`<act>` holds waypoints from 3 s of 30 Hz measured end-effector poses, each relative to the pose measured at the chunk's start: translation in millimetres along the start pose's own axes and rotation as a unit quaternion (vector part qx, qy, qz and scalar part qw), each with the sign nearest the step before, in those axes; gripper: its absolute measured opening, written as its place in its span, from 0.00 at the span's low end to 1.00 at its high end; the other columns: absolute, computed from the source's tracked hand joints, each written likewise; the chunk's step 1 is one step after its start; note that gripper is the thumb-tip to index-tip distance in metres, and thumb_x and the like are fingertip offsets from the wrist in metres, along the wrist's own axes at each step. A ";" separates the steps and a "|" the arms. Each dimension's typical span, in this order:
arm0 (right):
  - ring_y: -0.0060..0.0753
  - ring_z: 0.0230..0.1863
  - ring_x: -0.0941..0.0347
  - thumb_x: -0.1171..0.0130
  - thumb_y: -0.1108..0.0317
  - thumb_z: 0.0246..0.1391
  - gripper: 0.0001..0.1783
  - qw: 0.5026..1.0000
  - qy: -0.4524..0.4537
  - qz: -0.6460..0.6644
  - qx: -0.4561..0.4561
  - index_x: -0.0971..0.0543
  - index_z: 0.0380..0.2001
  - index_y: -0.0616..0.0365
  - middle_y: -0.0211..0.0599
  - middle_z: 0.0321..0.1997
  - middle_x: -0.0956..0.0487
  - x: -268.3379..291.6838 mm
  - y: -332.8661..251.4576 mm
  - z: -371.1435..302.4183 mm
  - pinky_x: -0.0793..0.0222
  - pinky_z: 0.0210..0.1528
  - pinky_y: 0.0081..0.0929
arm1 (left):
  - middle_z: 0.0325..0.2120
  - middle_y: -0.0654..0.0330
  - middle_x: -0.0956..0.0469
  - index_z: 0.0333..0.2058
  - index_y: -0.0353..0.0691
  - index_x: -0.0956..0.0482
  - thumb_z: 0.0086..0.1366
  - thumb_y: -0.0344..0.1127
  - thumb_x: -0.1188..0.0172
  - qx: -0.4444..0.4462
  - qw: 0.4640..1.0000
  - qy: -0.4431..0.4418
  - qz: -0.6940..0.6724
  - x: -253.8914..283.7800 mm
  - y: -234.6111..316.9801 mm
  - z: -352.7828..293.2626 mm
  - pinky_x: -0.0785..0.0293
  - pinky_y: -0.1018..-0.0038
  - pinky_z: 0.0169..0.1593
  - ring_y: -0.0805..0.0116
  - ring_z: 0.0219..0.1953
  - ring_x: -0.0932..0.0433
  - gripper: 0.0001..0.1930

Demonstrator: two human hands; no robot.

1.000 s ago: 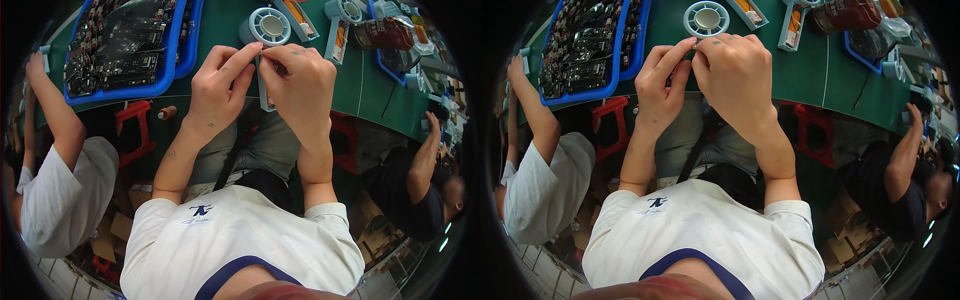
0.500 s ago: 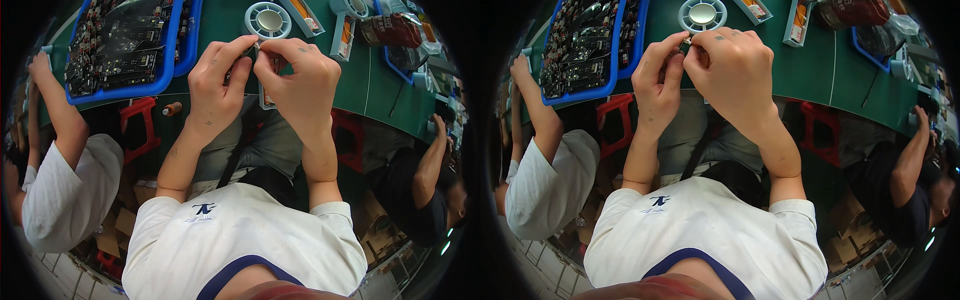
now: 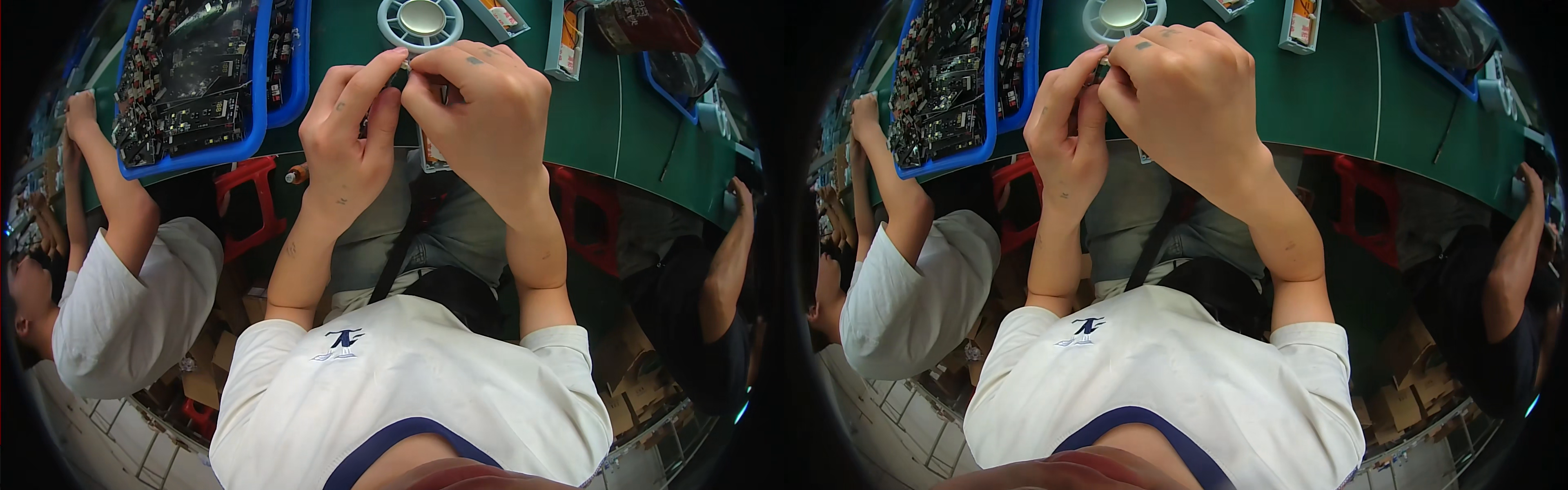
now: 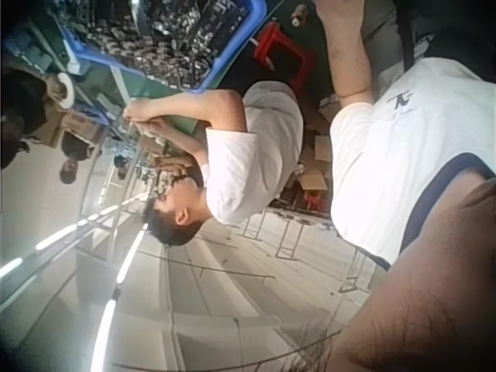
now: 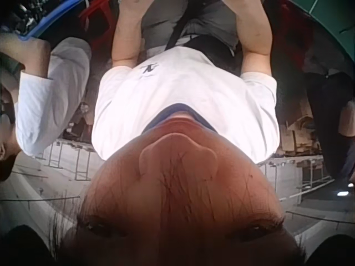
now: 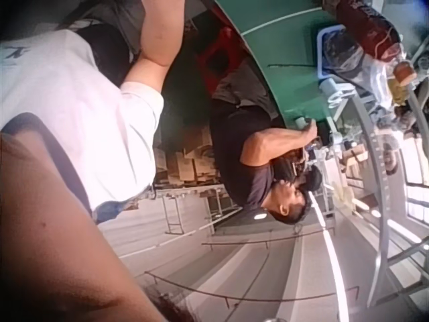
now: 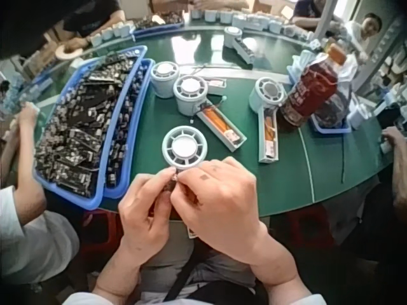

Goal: Assembling small electronic components onto a panel at a manufacturing workstation.

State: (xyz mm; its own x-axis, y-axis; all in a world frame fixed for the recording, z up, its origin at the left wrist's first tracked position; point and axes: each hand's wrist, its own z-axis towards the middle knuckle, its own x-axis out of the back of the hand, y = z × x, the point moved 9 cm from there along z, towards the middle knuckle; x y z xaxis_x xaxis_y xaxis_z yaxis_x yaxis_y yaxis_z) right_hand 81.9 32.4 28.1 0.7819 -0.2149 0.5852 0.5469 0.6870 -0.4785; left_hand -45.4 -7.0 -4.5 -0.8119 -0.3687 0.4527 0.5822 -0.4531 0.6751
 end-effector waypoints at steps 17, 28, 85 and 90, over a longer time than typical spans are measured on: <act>0.32 0.22 0.23 0.31 0.74 0.44 0.04 0.999 -0.036 0.027 0.011 0.17 0.25 0.56 0.32 0.22 0.19 -1.9 -0.4 4.5 0.29 0.25 0.24 | 0.34 0.57 0.23 0.54 0.40 0.20 0.66 0.20 0.42 0.016 1.000 -0.004 0.008 -0.9 2.2 -0.3 0.31 0.76 0.30 0.68 0.29 0.26 0.18; 0.30 0.23 0.22 0.30 0.76 0.42 0.06 0.996 -0.042 0.056 0.053 0.16 0.27 0.56 0.32 0.23 0.19 -3.1 4.3 5.9 0.29 0.24 0.22 | 0.36 0.55 0.23 0.55 0.39 0.21 0.65 0.19 0.43 -0.001 0.999 -0.027 0.020 -3.1 2.8 0.7 0.26 0.72 0.34 0.63 0.31 0.24 0.20; 0.24 0.38 0.17 0.32 0.78 0.51 0.12 0.929 -0.066 0.332 -0.153 0.15 0.41 0.61 0.36 0.34 0.15 3.7 23.8 -9.9 0.20 0.44 0.22 | 0.39 0.63 0.17 0.48 0.33 0.17 0.67 0.31 0.37 0.294 0.867 -0.054 -0.399 -18.3 -26.0 9.5 0.29 0.82 0.45 0.79 0.39 0.22 0.13; 0.28 0.36 0.15 0.32 0.75 0.52 0.13 0.951 -0.059 0.280 -0.120 0.15 0.42 0.58 0.38 0.34 0.14 7.5 28.2 -6.8 0.20 0.43 0.23 | 0.39 0.60 0.16 0.46 0.29 0.16 0.64 0.24 0.40 0.200 0.926 -0.149 -0.283 -8.0 -6.9 22.8 0.26 0.81 0.45 0.74 0.38 0.20 0.13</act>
State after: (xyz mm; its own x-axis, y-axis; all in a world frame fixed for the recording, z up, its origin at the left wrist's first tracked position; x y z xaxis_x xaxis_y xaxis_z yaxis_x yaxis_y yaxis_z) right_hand 105.3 45.4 14.5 0.9392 0.2264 0.2580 0.1191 0.4899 -0.8636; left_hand -44.0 17.7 0.5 -0.9928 0.1030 0.0617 0.0463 -0.1460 0.9882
